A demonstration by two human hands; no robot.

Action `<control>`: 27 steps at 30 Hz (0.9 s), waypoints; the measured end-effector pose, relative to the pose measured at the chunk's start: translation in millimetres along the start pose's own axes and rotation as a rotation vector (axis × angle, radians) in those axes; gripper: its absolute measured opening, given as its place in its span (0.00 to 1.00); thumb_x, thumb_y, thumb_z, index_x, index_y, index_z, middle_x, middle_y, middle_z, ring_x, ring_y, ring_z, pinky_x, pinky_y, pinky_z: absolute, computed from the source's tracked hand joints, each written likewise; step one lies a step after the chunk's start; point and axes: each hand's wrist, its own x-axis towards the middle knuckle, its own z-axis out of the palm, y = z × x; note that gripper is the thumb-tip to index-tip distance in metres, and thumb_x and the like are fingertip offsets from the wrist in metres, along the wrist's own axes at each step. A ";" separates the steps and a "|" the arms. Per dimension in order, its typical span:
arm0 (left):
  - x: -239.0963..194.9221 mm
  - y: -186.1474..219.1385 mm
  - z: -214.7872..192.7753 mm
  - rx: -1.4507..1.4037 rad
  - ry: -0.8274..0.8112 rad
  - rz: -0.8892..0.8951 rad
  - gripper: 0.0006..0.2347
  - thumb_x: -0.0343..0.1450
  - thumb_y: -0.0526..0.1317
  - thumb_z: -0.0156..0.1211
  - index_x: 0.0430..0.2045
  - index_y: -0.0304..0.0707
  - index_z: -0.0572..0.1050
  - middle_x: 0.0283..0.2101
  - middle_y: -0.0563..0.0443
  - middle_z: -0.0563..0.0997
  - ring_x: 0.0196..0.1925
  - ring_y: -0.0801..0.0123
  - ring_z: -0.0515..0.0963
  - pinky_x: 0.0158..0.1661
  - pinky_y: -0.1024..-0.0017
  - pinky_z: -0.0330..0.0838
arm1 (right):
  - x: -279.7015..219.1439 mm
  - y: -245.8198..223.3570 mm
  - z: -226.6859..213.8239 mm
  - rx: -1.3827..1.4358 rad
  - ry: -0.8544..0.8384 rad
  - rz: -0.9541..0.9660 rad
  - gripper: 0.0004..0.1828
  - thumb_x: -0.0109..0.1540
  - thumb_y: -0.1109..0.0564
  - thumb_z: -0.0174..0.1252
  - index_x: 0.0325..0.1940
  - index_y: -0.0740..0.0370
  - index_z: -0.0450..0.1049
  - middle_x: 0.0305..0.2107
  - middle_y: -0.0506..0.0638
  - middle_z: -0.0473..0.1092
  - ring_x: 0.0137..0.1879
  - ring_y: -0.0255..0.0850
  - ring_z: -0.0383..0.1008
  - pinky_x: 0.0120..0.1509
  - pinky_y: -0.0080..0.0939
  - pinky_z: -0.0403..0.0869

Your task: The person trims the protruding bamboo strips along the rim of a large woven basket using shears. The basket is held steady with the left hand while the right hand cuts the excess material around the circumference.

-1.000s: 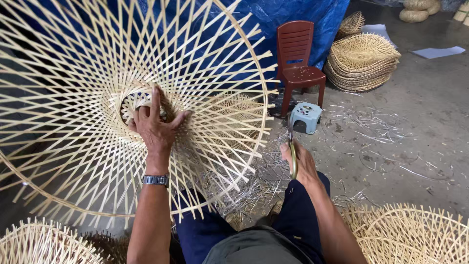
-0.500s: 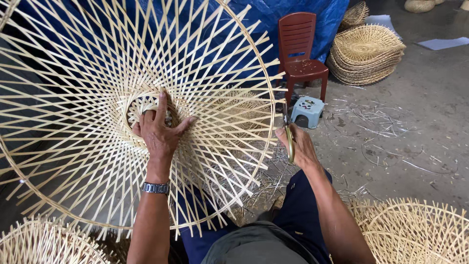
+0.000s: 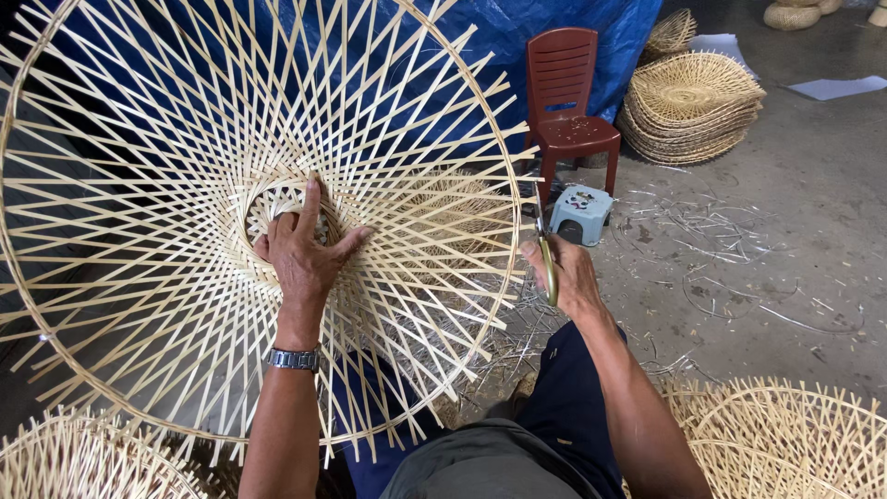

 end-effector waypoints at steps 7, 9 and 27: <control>-1.4 -5.0 5.5 -0.002 0.015 0.012 0.46 0.58 0.71 0.68 0.70 0.51 0.65 0.29 0.55 0.70 0.33 0.64 0.66 0.43 0.59 0.53 | -8.9 12.0 2.3 0.072 0.040 0.026 0.32 0.62 0.32 0.57 0.24 0.67 0.71 0.12 0.50 0.66 0.16 0.35 0.69 0.18 0.35 0.70; -1.1 -4.8 1.6 -0.008 0.000 0.002 0.45 0.57 0.71 0.68 0.69 0.51 0.66 0.29 0.55 0.70 0.33 0.64 0.66 0.43 0.59 0.53 | -12.4 17.8 0.4 0.090 -0.005 0.051 0.32 0.59 0.28 0.54 0.30 0.62 0.73 0.14 0.48 0.68 0.18 0.35 0.70 0.19 0.37 0.72; -7.9 -6.9 -10.9 -0.046 -0.044 0.037 0.44 0.56 0.70 0.69 0.66 0.52 0.70 0.28 0.54 0.71 0.33 0.65 0.69 0.43 0.60 0.53 | 1.0 18.5 -8.9 -0.159 -0.100 0.098 0.40 0.53 0.17 0.47 0.30 0.57 0.72 0.15 0.48 0.69 0.20 0.39 0.74 0.25 0.45 0.72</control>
